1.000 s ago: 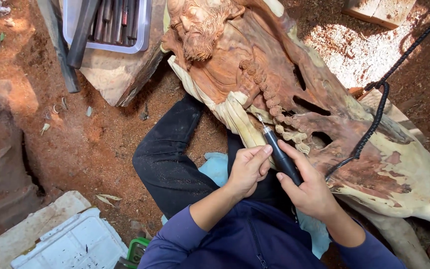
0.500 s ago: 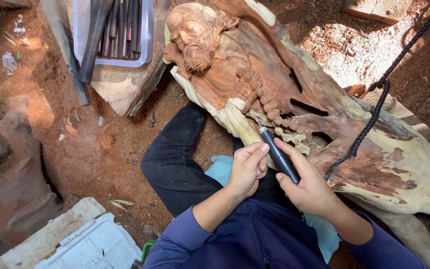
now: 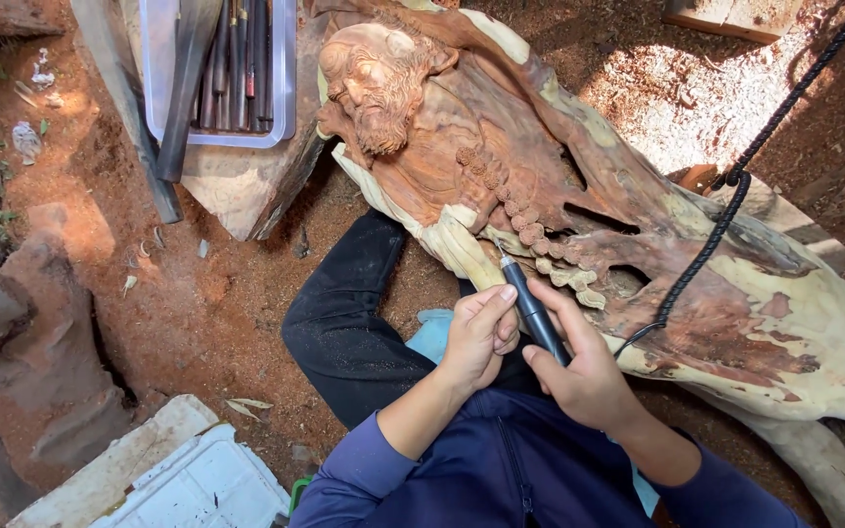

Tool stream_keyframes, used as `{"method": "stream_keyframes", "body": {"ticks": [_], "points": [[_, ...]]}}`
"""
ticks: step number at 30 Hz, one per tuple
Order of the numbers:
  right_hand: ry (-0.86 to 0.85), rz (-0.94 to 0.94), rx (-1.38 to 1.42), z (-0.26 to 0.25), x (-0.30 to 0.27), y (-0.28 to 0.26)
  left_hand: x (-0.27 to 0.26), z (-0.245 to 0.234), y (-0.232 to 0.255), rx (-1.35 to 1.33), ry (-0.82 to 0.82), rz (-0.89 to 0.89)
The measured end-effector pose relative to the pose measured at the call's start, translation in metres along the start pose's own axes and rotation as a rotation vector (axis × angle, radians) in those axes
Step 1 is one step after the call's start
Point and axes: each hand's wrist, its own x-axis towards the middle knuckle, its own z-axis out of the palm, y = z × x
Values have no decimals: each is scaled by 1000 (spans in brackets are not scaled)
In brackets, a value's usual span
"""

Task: Carving intricate details into a large wooden sculpture using a handheld rotary tool.

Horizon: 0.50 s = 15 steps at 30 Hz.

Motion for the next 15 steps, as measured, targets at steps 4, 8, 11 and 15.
{"method": "stream_keyframes", "body": {"ticks": [4,8,11,15], "points": [[22,-56,-311,-17,7,-10,0,1,-8,66,51,9],[24,34,-645,-24,11,-13,-4,12,-5,180,128,141],[42,-12,-715,-23,14,-10,5,7,-14,242,171,244],[54,-265,-662,-26,20,6,-13,16,0,437,183,374]]}}
